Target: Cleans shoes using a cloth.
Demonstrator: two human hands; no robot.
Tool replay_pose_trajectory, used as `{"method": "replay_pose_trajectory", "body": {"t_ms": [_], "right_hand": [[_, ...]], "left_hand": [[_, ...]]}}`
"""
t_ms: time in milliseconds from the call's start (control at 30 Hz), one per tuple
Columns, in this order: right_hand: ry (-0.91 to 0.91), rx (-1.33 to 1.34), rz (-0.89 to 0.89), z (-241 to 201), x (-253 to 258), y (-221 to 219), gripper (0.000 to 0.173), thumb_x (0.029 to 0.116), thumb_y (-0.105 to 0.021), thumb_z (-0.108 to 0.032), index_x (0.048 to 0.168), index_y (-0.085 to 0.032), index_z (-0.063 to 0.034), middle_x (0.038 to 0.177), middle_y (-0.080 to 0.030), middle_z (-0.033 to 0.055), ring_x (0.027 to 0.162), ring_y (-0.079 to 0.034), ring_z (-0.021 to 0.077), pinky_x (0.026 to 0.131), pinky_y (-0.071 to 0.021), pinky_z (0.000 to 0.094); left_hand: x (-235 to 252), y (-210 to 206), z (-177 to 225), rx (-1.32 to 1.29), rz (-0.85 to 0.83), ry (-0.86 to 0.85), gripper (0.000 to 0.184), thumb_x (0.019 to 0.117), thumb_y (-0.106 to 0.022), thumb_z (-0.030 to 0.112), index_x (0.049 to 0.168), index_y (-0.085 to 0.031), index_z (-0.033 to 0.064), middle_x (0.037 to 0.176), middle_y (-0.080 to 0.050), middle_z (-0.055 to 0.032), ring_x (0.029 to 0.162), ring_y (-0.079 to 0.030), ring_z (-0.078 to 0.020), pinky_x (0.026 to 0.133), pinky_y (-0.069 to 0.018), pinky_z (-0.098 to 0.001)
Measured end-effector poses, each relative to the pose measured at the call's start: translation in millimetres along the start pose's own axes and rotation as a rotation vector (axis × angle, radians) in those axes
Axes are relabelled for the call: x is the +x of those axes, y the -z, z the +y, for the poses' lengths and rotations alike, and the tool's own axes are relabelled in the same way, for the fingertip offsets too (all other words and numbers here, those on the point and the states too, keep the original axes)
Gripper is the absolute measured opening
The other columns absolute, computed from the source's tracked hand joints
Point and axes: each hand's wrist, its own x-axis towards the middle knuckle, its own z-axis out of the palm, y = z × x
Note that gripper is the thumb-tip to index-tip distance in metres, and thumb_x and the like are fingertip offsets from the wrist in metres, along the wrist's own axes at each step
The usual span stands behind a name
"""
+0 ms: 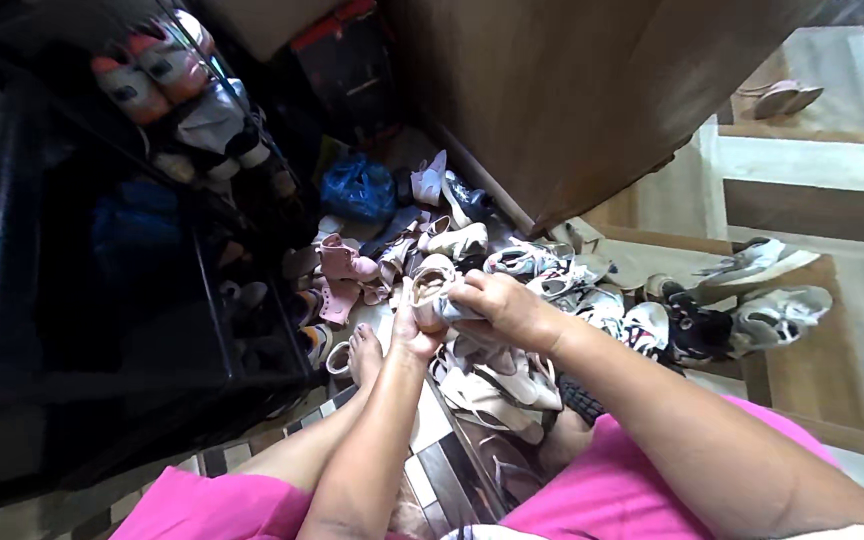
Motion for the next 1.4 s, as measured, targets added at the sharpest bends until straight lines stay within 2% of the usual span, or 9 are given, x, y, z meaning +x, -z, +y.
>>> {"method": "replay_pose_trajectory", "body": {"t_ms": [233,333,433,533,700,867,967,1233,1400], "right_hand": [[-0.494,0.184,0.161,-1.0,-0.6,62.9,0.037,0.0880,-0.078,-0.012,0.118,-0.065,0.0032,0.108,-0.068,0.0228,0.095,-0.068,0.0332,0.085,-0.0544,0.0546],[-0.477,0.221,0.393,8.9,-1.9,63.6,0.039,0.0881,-0.077,-0.023,0.117,-0.063,-0.0010,0.107,-0.068,0.0159,0.093,-0.067,0.0200,0.084,-0.0556,0.0413],[-0.356,0.268,0.415,3.7,0.6,54.4,0.040,0.0860,-0.080,-0.021,0.116,-0.066,0.0015,0.109,-0.066,0.0176,0.098,-0.066,0.0216,0.088,-0.0554,0.0400],[-0.217,0.144,0.251,8.4,2.0,39.4,0.038,0.0865,-0.079,-0.021,0.115,-0.069,0.0017,0.110,-0.069,0.0200,0.102,-0.068,0.0306,0.091,-0.0555,0.0482],[-0.346,0.084,0.257,25.0,0.7,48.4,0.042,0.0895,-0.078,-0.025,0.119,-0.067,0.0032,0.111,-0.067,0.0239,0.101,-0.068,0.0367,0.089,-0.0550,0.0554],[-0.090,-0.017,0.246,15.3,2.5,34.1,0.037,0.0858,-0.079,-0.026,0.112,-0.072,-0.0003,0.098,-0.069,0.0191,0.090,-0.069,0.0340,0.079,-0.0564,0.0516],[-0.316,0.023,0.182,25.9,-0.4,38.6,0.039,0.0895,-0.078,-0.023,0.119,-0.069,0.0020,0.110,-0.069,0.0241,0.100,-0.069,0.0394,0.086,-0.0549,0.0591],[-0.238,0.035,0.124,17.9,-1.8,45.7,0.040,0.0880,-0.079,-0.027,0.115,-0.069,0.0003,0.106,-0.069,0.0203,0.097,-0.069,0.0347,0.083,-0.0568,0.0542],[-0.613,-0.044,0.085,37.2,-6.2,69.4,0.044,0.0920,-0.077,-0.026,0.121,-0.065,0.0051,0.112,-0.066,0.0297,0.105,-0.066,0.0471,0.090,-0.0504,0.0668]], "left_hand": [[5.2,22.2,8.4,0.179,-0.240,0.044,0.059,0.1077,-0.027,0.055,0.115,-0.063,0.0102,0.095,-0.073,-0.0109,0.079,-0.073,-0.0210,0.065,-0.0618,-0.0345],[2.1,22.7,0.3,0.306,-0.212,0.022,0.048,0.1096,-0.033,0.045,0.115,-0.062,0.0063,0.089,-0.073,-0.0114,0.076,-0.072,-0.0207,0.069,-0.0622,-0.0363],[-1.9,21.3,-5.0,0.451,-0.297,-0.011,0.042,0.1014,-0.056,0.043,0.127,-0.058,0.0104,0.097,-0.074,-0.0058,0.086,-0.072,-0.0149,0.079,-0.0617,-0.0339],[-3.9,20.3,-6.1,0.508,-0.376,-0.010,0.072,0.0778,-0.082,0.055,0.133,-0.059,0.0146,0.099,-0.076,-0.0010,0.088,-0.073,-0.0105,0.081,-0.0617,-0.0301],[-1.6,22.1,-0.8,0.568,-0.411,-0.013,0.063,0.0857,-0.078,0.045,0.135,-0.056,0.0122,0.098,-0.075,-0.0005,0.086,-0.073,-0.0102,0.081,-0.0615,-0.0299],[-2.2,13.2,-5.2,0.699,-0.427,-0.065,0.038,0.0947,-0.065,0.016,0.132,-0.059,0.0097,0.099,-0.075,0.0035,0.086,-0.070,-0.0046,0.082,-0.0591,-0.0261],[-1.4,13.7,-5.2,0.777,-0.481,-0.056,0.039,0.0962,-0.058,0.004,0.135,-0.057,0.0029,0.109,-0.073,-0.0016,0.095,-0.069,-0.0075,0.089,-0.0577,-0.0293],[-1.0,9.9,-5.3,0.805,-0.501,-0.050,0.040,0.0937,-0.059,-0.001,0.134,-0.057,0.0001,0.109,-0.072,-0.0021,0.095,-0.069,-0.0074,0.091,-0.0572,-0.0290],[-1.2,20.8,-7.5,0.659,-0.449,0.026,0.037,0.0937,-0.064,0.019,0.129,-0.058,0.0076,0.098,-0.075,0.0003,0.088,-0.072,-0.0085,0.084,-0.0599,-0.0299]]}}
